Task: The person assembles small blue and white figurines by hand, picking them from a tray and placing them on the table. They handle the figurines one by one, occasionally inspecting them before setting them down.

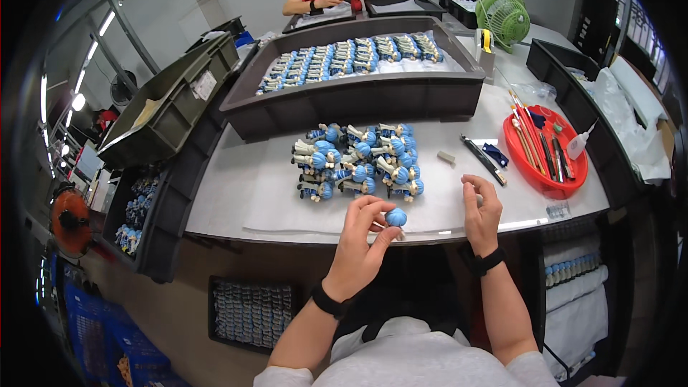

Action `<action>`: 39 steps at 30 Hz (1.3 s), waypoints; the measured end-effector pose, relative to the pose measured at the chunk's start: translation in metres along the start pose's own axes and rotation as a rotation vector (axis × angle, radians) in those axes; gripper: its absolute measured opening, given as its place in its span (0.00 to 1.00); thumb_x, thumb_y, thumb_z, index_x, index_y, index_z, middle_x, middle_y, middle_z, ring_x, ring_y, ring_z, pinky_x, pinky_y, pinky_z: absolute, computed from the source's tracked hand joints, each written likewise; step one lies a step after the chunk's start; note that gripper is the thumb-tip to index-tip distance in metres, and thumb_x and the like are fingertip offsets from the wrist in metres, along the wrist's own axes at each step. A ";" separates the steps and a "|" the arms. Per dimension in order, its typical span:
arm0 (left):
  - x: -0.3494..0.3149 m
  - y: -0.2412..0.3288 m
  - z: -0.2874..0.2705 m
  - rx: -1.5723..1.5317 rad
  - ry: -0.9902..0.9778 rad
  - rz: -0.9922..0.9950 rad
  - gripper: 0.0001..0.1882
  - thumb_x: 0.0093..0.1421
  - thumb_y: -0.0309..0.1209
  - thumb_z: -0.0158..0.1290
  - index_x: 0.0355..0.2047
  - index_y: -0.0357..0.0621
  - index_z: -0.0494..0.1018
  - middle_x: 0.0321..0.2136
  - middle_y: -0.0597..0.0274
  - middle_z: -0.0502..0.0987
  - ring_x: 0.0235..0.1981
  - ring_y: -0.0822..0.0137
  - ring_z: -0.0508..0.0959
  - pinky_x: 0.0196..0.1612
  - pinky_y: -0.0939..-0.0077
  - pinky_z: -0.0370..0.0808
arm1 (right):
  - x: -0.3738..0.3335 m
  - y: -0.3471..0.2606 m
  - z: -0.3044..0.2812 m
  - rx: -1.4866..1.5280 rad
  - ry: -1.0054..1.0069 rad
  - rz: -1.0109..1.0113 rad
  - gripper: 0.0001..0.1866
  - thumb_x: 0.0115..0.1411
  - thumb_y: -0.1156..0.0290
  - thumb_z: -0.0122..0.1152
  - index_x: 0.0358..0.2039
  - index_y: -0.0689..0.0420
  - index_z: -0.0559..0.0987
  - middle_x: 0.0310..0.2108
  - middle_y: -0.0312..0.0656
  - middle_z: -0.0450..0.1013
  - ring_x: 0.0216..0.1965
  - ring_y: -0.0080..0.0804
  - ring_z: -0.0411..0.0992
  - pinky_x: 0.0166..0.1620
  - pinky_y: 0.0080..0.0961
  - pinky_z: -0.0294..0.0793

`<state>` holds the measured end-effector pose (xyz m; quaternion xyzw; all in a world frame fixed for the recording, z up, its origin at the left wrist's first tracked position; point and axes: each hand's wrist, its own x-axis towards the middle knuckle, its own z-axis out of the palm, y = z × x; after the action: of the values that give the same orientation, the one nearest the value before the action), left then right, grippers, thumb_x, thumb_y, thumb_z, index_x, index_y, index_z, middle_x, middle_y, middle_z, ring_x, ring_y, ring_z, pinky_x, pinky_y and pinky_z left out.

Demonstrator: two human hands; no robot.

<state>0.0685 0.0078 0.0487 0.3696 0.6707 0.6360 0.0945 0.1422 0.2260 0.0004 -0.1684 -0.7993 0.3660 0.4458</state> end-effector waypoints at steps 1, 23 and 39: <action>-0.004 -0.004 0.003 -0.377 -0.024 -0.134 0.15 0.62 0.24 0.50 0.49 0.38 0.66 0.44 0.59 0.72 0.43 0.71 0.73 0.47 0.76 0.71 | -0.002 -0.003 0.000 0.055 0.028 -0.010 0.10 0.61 0.75 0.52 0.41 0.62 0.76 0.37 0.43 0.74 0.39 0.32 0.72 0.44 0.25 0.69; 0.040 -0.053 0.016 -0.786 -0.043 -0.430 0.17 0.67 0.30 0.45 0.54 0.36 0.67 0.46 0.59 0.74 0.45 0.71 0.74 0.48 0.76 0.73 | -0.020 -0.038 0.018 0.520 -0.460 0.193 0.24 0.54 0.79 0.64 0.52 0.62 0.69 0.34 0.44 0.76 0.31 0.23 0.75 0.33 0.17 0.75; 0.037 -0.055 0.016 -0.750 -0.073 -0.414 0.18 0.67 0.30 0.44 0.56 0.36 0.66 0.49 0.59 0.73 0.46 0.71 0.74 0.49 0.73 0.73 | -0.022 -0.033 0.017 0.568 -0.414 0.182 0.28 0.50 0.78 0.69 0.52 0.62 0.69 0.34 0.43 0.76 0.36 0.27 0.76 0.37 0.20 0.78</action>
<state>0.0310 0.0472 0.0082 0.1894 0.4496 0.7899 0.3715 0.1416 0.1832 0.0054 -0.0307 -0.7207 0.6381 0.2692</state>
